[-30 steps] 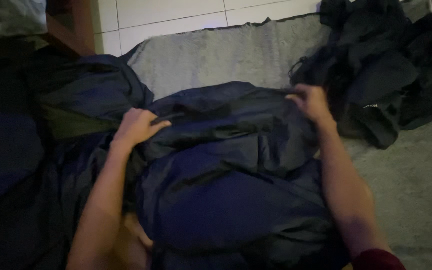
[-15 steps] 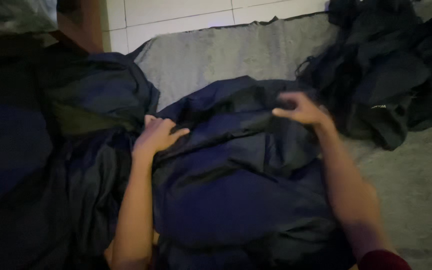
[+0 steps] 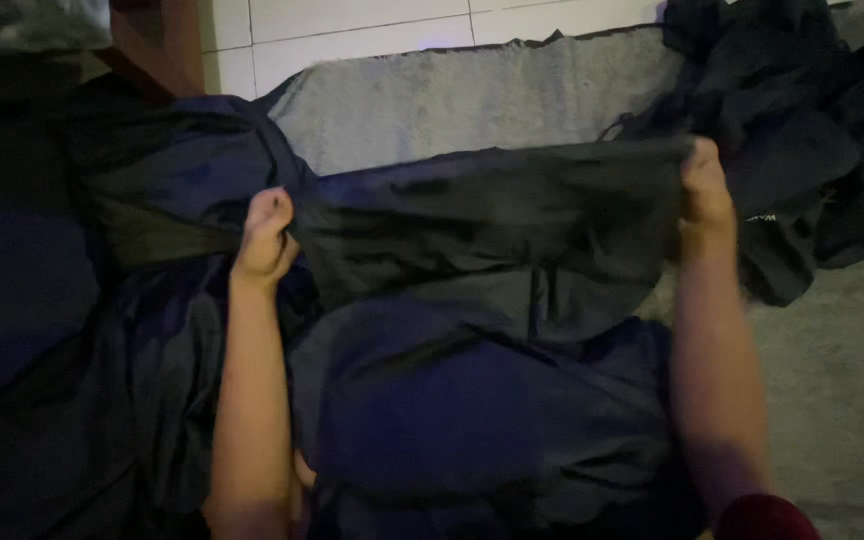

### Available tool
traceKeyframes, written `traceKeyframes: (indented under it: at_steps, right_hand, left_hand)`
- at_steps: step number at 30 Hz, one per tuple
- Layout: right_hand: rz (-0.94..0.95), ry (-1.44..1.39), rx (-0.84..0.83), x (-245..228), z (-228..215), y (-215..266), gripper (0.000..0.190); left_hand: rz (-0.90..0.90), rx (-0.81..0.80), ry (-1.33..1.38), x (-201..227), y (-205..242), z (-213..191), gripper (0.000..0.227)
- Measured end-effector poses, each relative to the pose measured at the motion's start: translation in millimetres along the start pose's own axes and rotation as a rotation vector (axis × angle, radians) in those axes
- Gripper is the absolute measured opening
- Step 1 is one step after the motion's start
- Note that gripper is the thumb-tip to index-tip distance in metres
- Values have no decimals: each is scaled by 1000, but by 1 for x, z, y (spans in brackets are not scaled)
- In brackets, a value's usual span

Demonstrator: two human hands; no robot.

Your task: The person folds a large black fabric object by hand while sitting on a rug on the floor.

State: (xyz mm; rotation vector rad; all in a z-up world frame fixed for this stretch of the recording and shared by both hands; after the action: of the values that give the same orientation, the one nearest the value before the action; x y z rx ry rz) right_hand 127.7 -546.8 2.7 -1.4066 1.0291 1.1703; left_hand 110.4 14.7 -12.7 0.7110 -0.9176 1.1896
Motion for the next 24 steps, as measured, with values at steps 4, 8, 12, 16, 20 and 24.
traceKeyframes:
  at_steps: [4,8,12,16,20,24]
  right_hand:
    - [-128,299,377,42,50,-16,27]
    - [192,777,127,68,70,-9,48]
    - [290,457,152,56,61,-7,32]
    - [177,626,251,59,47,-8,38]
    - [-13,626,16,40,59,-10,49]
    - [-255,720,-116,27,92,-14,67]
  left_hand:
    - [34,180,-671,-16,-14,5,24]
    - [56,454,-837,-30,-17,-27,22]
    - [-176,643,-288,-33,-11,-31,35]
    - [53,348,-929,-21,-10,-17,6]
    - [80,104,-1342,-20,-12,13,35]
    - [14,-117,-1401,-31,-26,56,51]
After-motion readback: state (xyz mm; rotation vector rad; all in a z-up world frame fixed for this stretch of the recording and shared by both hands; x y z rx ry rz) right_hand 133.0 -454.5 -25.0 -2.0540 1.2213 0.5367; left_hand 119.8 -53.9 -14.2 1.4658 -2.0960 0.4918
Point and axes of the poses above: each hand's wrist, its own y-axis away from the middle knuckle, its own z-axis out of the palm, x = y × z, the point moved 3 cm from there along -y, towards the middle knuckle, and after that the axes turned 5 degrees about -z, right-handed, at the moved point
